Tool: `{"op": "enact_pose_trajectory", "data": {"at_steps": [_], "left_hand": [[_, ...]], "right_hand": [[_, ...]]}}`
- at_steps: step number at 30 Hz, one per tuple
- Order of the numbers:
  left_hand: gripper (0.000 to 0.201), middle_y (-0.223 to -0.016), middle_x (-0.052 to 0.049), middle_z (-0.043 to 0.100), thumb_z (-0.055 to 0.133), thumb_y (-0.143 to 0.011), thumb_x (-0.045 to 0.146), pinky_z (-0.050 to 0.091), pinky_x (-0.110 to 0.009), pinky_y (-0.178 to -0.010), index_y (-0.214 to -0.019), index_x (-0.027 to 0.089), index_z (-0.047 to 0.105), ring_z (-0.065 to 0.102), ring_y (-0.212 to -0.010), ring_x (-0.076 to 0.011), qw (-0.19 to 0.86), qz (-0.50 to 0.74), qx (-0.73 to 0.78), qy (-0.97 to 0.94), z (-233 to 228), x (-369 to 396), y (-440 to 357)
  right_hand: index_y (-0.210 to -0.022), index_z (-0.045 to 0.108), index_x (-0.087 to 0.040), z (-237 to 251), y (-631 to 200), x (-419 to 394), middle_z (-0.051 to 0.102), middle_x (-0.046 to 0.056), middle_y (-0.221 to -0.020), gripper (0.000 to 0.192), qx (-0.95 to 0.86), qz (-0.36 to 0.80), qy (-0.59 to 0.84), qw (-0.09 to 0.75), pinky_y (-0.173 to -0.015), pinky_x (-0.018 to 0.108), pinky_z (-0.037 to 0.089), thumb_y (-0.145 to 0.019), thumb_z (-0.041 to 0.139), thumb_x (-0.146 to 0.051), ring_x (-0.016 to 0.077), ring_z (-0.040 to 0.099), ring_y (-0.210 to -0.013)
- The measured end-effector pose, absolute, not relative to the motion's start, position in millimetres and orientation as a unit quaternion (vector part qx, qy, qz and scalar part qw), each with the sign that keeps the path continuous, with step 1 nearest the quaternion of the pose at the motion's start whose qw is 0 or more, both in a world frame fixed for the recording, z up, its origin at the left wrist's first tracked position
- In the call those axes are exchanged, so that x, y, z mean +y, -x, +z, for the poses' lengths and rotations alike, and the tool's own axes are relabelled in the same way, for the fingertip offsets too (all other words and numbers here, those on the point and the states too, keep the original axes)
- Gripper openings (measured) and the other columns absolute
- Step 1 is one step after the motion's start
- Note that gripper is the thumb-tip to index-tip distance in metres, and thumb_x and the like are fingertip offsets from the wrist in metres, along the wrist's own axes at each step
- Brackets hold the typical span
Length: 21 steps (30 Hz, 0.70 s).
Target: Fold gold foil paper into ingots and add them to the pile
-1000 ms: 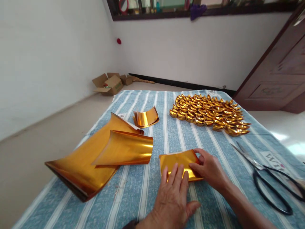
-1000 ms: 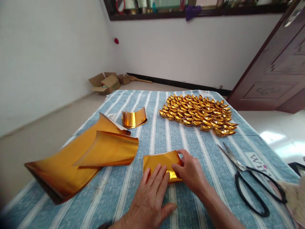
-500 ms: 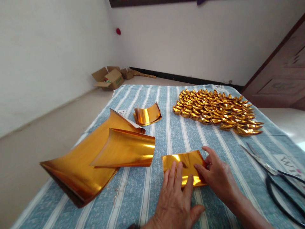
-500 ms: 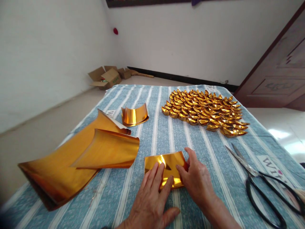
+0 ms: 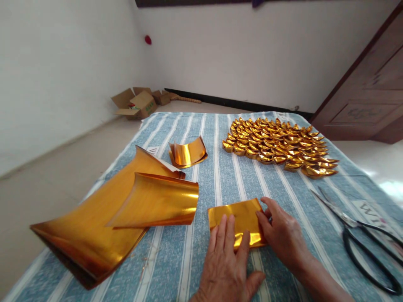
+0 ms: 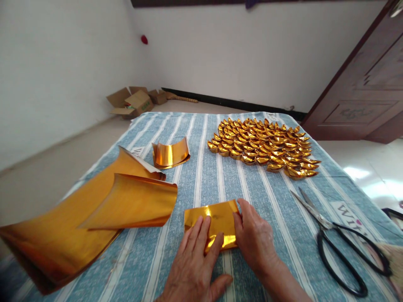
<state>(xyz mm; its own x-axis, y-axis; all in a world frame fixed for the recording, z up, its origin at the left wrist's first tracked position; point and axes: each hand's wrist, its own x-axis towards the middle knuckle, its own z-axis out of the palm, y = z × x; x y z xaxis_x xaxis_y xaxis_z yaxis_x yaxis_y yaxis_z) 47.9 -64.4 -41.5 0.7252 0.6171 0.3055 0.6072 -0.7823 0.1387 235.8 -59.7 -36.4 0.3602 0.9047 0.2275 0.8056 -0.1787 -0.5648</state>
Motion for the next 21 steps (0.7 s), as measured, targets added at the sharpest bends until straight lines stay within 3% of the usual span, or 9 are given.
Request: {"op": "enact_pose_trajectory", "data": {"at_steps": [8, 21], "left_hand": [[0.082, -0.133, -0.035, 0.049, 0.076, -0.068, 0.054, 0.05, -0.061, -0.087, -0.132, 0.01, 0.049, 0.049, -0.123, -0.0497, -0.007, 0.166, 0.32, -0.933, -33.2, -61.8, -50.5], [0.08, -0.142, -0.033, 0.041, 0.073, -0.072, 0.054, 0.046, -0.063, -0.093, -0.135, 0.011, 0.047, 0.04, -0.131, -0.0497, 0.027, 0.154, 0.339, -0.928, -37.1, -64.7, -51.7]], "right_hand": [[-0.108, 0.058, -0.018, -38.4, -235.0, -58.6, 0.07, 0.006, -0.076, 0.03, -0.594, 0.003, 0.753, 0.283, -0.053, 0.031, 0.044, -0.091, 0.036, -0.03, 0.0228, 0.067, -0.059], [-0.095, 0.057, -0.02, -39.1, -236.4, -54.4, 0.068, 0.004, -0.072, 0.025, -0.62, -0.037, 0.738, 0.263, -0.046, 0.027, 0.034, -0.096, 0.034, -0.029, 0.0195, 0.064, -0.055]]}}
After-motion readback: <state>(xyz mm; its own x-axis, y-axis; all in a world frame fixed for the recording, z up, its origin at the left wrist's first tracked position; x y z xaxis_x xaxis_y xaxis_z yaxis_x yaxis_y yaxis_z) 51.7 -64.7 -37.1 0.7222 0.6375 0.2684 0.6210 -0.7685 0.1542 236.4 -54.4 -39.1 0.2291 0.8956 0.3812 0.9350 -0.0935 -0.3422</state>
